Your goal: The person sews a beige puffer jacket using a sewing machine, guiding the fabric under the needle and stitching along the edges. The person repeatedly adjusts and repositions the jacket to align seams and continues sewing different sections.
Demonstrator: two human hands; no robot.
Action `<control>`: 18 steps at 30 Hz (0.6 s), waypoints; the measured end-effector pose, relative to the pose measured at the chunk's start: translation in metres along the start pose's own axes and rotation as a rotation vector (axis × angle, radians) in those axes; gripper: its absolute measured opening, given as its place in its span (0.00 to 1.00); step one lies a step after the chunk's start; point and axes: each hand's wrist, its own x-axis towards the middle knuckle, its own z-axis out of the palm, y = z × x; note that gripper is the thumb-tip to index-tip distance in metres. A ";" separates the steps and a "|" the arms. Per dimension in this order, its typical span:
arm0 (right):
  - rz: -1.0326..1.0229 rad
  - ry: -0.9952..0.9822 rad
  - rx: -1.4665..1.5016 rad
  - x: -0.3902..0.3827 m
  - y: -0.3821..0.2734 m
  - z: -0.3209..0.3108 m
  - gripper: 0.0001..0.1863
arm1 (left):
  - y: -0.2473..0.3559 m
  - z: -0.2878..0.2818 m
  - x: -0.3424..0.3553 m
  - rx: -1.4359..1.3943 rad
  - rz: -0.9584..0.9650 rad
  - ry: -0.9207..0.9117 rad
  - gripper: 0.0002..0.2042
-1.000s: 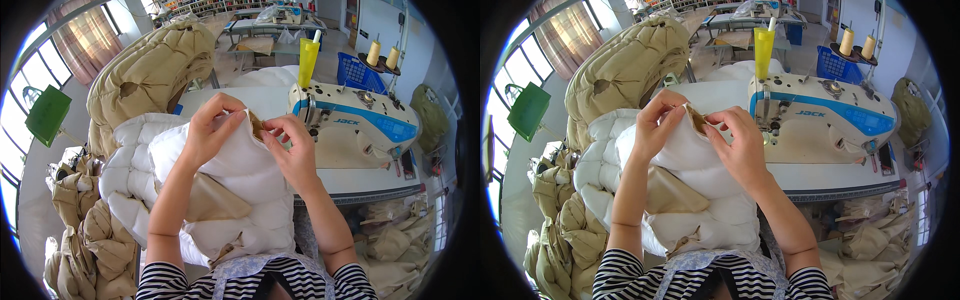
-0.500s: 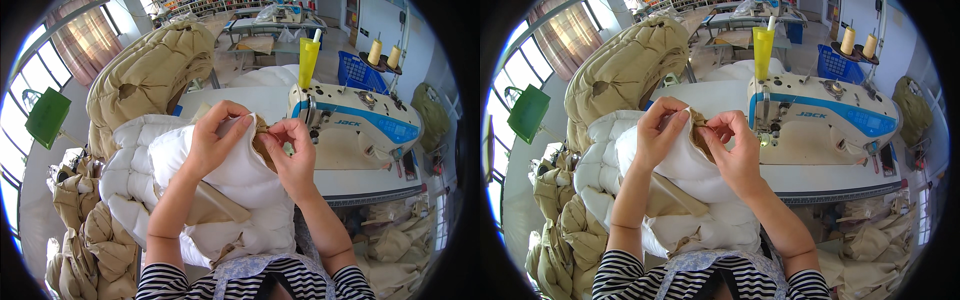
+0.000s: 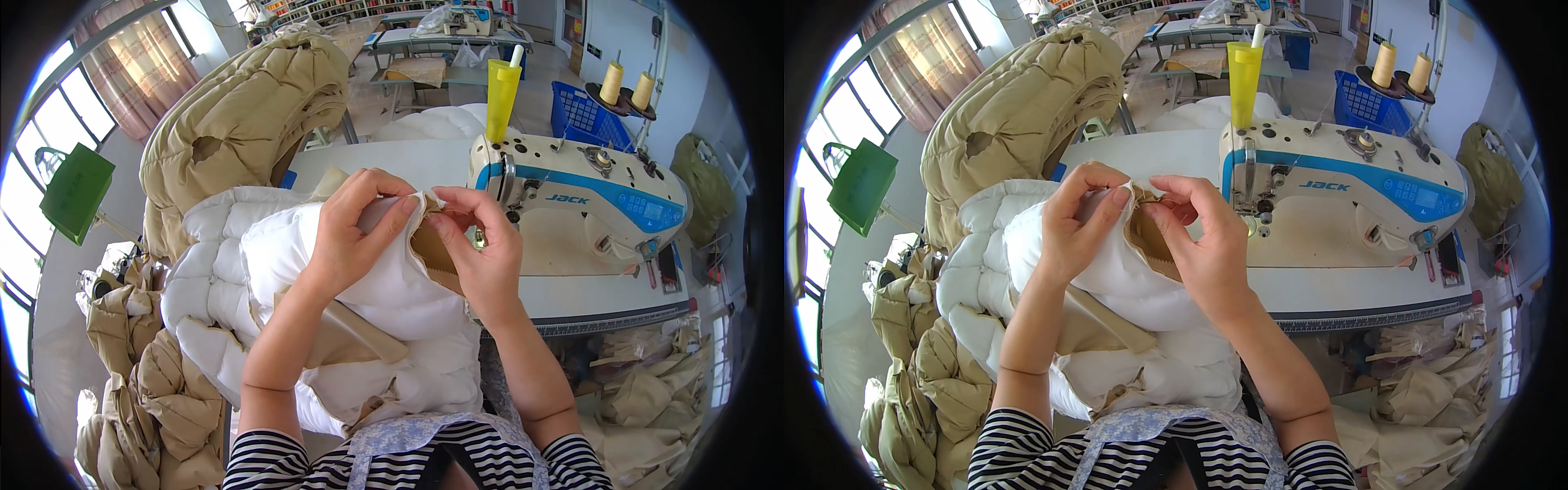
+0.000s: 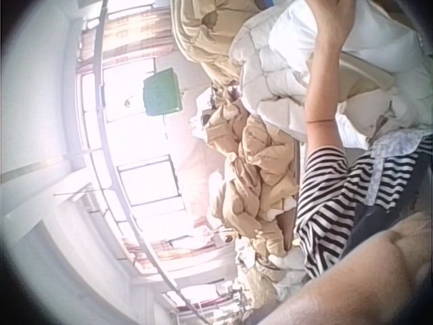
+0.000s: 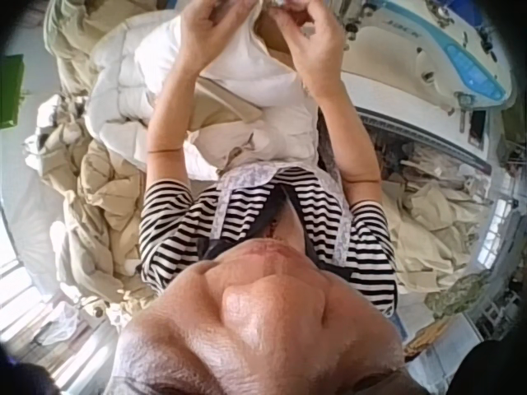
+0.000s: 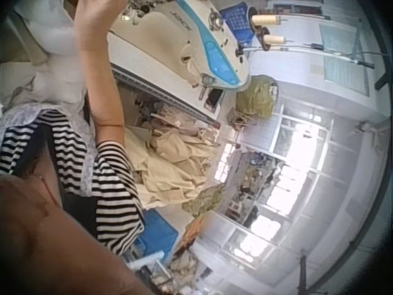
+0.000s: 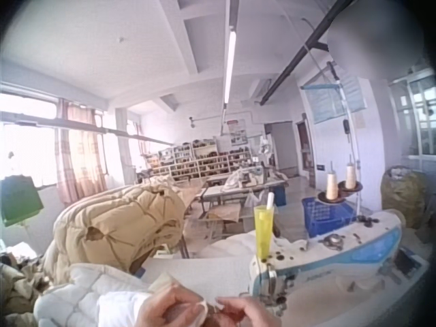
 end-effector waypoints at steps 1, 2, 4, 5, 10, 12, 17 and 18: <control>-0.024 0.003 -0.002 0.001 0.001 0.000 0.11 | 0.000 0.000 0.000 0.004 0.007 -0.005 0.05; -0.029 -0.003 -0.013 0.001 0.001 -0.001 0.09 | 0.000 0.000 0.000 0.011 0.017 -0.008 0.05; -0.050 -0.010 -0.030 0.003 0.002 -0.002 0.07 | 0.000 0.000 0.000 0.025 0.037 -0.006 0.05; -0.068 -0.010 -0.034 0.003 0.002 -0.003 0.06 | 0.000 0.000 -0.001 0.034 0.045 -0.001 0.05; -0.006 -0.020 0.032 0.001 -0.001 -0.003 0.06 | -0.004 0.008 -0.001 0.172 0.196 0.057 0.07; 0.037 -0.065 0.052 -0.002 -0.002 -0.004 0.06 | -0.007 0.012 -0.001 0.251 0.284 0.097 0.09; 0.140 -0.137 0.124 -0.005 -0.007 -0.010 0.08 | -0.012 0.016 -0.002 0.319 0.374 0.132 0.12; 0.115 -0.140 0.139 -0.005 -0.009 -0.011 0.08 | -0.012 0.016 -0.002 0.333 0.380 0.138 0.12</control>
